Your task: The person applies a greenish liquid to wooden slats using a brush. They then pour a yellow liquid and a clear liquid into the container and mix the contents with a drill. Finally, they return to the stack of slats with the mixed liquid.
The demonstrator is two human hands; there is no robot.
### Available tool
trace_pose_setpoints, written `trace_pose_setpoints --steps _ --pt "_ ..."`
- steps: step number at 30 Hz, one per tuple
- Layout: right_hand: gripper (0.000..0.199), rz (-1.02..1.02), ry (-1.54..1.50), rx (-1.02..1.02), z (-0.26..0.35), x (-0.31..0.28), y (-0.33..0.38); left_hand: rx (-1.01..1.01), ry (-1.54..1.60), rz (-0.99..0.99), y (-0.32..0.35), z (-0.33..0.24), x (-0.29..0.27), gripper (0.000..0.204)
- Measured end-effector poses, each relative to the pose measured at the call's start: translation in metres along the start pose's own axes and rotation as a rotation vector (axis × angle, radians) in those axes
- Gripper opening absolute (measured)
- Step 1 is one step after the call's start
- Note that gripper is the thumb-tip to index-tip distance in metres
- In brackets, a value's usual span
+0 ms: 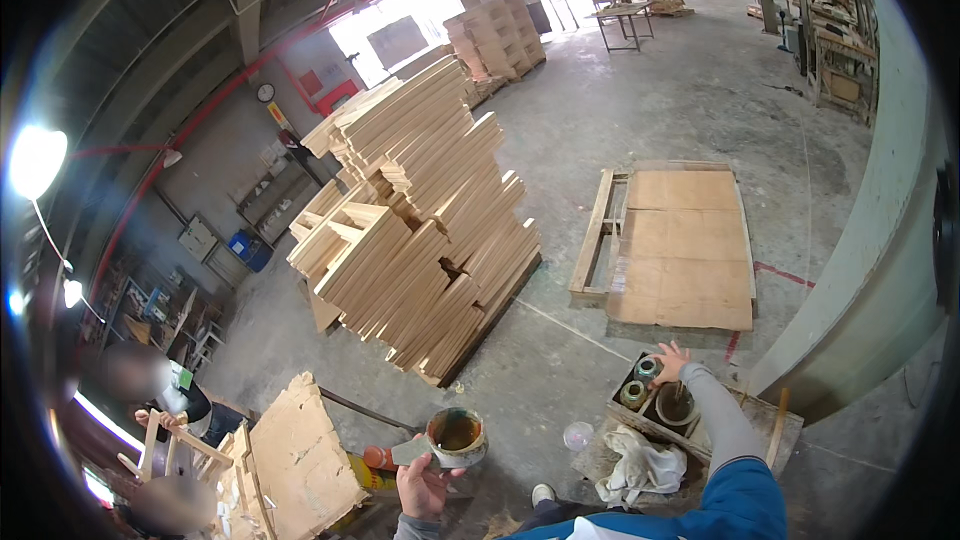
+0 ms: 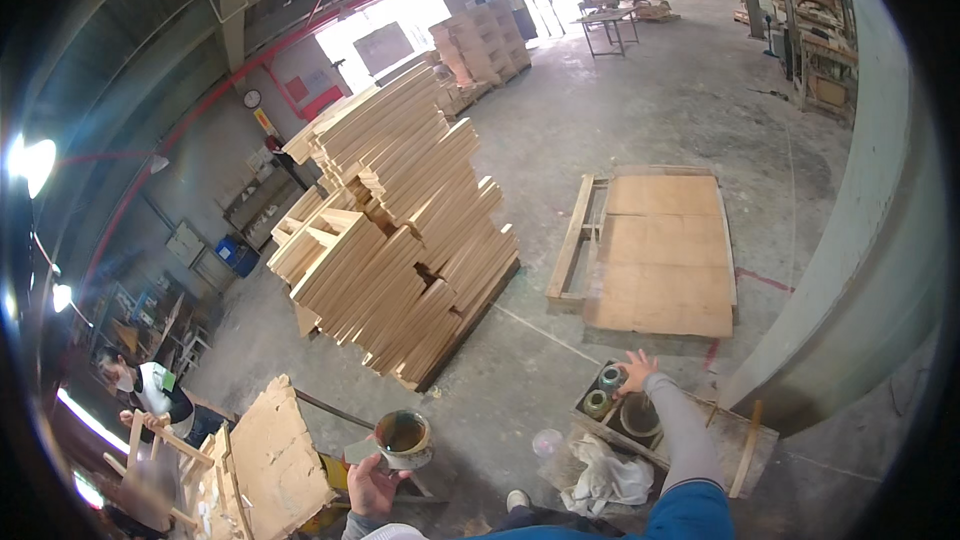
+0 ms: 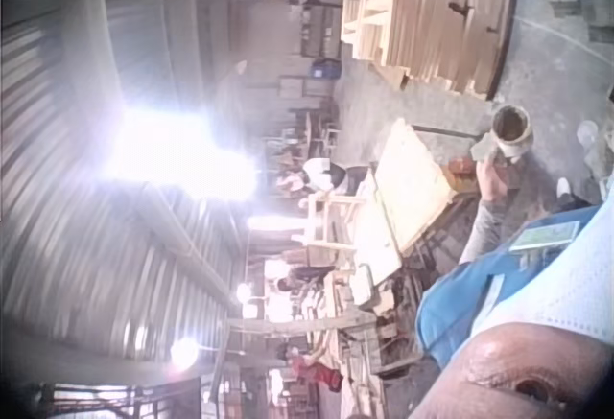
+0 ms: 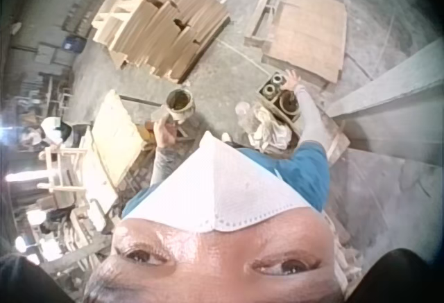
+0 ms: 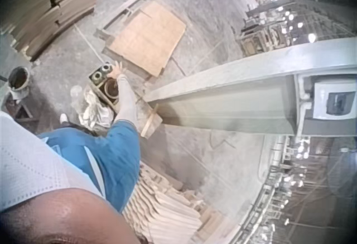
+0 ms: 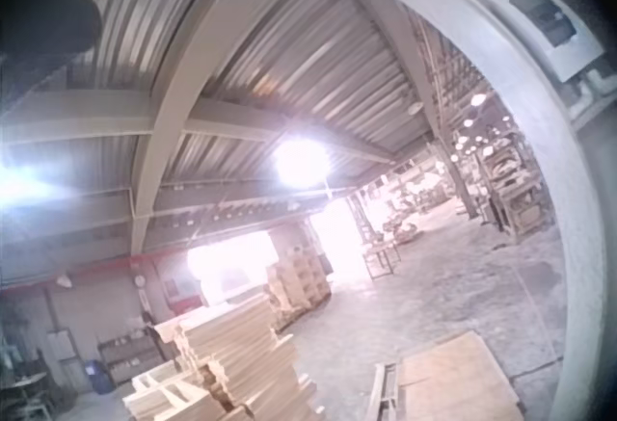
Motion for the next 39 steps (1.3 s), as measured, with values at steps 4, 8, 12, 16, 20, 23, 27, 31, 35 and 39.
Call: trace_pose_setpoints --steps 4,8,12,16,20,23,27,31,35,39 --pt "0.094 0.009 -0.039 0.005 0.001 0.006 -0.01 0.035 0.004 0.034 0.003 -0.008 -0.003 0.043" --pt "0.1 -0.011 -0.129 -0.023 0.006 -0.003 -0.002 0.054 0.002 -0.004 0.017 -0.014 -0.009 0.042" --pt "0.093 -0.156 -0.481 -0.187 0.019 -0.05 0.025 0.072 0.015 0.003 0.018 -0.018 -0.012 0.041" --pt "0.064 -0.427 -0.633 -0.562 0.053 -0.15 0.082 0.07 0.098 0.081 0.01 -0.016 -0.021 0.047" --pt "0.05 -0.577 -0.959 -0.746 0.129 -0.277 0.177 0.074 0.093 0.161 0.005 -0.02 -0.013 0.047" --pt "0.05 -0.772 -1.304 -1.048 0.187 -0.33 0.255 0.045 0.123 0.247 0.0 -0.021 0.012 0.04" --pt "0.057 -0.896 -0.802 -0.886 0.224 -0.323 0.295 -0.011 0.187 0.38 -0.004 -0.023 0.037 0.047" --pt "0.063 -1.108 -0.104 -0.676 0.24 -0.299 0.303 -0.04 0.122 0.422 0.002 -0.032 0.066 0.049" --pt "0.07 -1.331 0.792 -0.551 0.27 -0.286 0.318 -0.053 0.128 0.53 0.004 -0.03 0.086 0.053" --pt "0.065 -1.357 1.084 -0.544 0.296 -0.28 0.328 -0.028 0.16 0.609 0.009 -0.034 0.092 0.054"
Point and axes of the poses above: each hand's wrist, its own y-axis away from the middle knuckle, its own x-axis out of the palm, z = x × y, the point moved 4 cm from there along -y, towards the middle knuckle, and after that the axes turned 1 degree about z, right-handed, at the moved point
